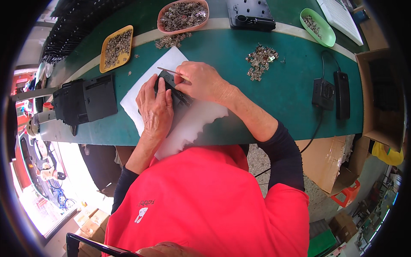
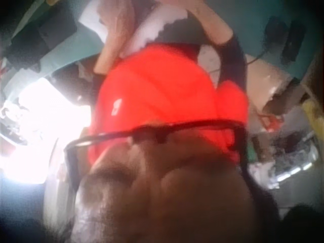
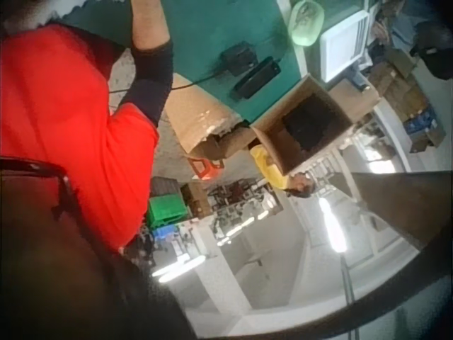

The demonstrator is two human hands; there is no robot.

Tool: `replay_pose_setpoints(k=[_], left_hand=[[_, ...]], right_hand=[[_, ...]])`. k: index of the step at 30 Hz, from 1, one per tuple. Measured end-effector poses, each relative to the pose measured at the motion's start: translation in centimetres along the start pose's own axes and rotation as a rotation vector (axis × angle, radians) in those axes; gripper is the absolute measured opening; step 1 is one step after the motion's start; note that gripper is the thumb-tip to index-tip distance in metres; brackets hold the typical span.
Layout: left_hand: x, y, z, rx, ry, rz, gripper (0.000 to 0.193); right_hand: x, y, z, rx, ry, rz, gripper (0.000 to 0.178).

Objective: The person uses a screwdriver to fasten screws into a black rectangular electronic device placed on a white foam pad. They repeatedly pick up screws from a yellow tray and insert them into the device, tightening them with the tool. The person handles multiple units of the device, moving them aside after assembly.

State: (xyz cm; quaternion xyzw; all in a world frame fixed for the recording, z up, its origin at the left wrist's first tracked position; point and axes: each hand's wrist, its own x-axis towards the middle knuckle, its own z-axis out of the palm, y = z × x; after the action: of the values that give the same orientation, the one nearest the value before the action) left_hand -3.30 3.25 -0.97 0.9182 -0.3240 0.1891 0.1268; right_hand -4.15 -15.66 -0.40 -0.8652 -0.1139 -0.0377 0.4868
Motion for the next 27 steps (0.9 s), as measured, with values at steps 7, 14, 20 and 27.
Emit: replay_pose_setpoints(k=[7, 14, 20, 27], left_hand=[[-0.2, -1.5, 0.3, -0.12, 0.018, 0.048, 0.039], [0.8, -1.2, -0.3, -0.206, -0.028, -0.026, 0.033], [-0.1, -1.1, -0.3, -0.175, -0.009, -0.005, 0.034], [-0.6, -1.0, -0.1, -0.211, 0.038, 0.006, 0.037]], right_hand=[[-0.5, -1.2, 0.5, -0.165, 0.045, -0.002, 0.011], [-2.0, -2.6, 1.1, -0.363, 0.17, 0.045, 0.01], [-4.8, -4.8, 0.5, -0.531, 0.202, 0.188, 0.017], [-6.8, -6.4, 1.2, -0.749, 0.079, 0.22, 0.039]])
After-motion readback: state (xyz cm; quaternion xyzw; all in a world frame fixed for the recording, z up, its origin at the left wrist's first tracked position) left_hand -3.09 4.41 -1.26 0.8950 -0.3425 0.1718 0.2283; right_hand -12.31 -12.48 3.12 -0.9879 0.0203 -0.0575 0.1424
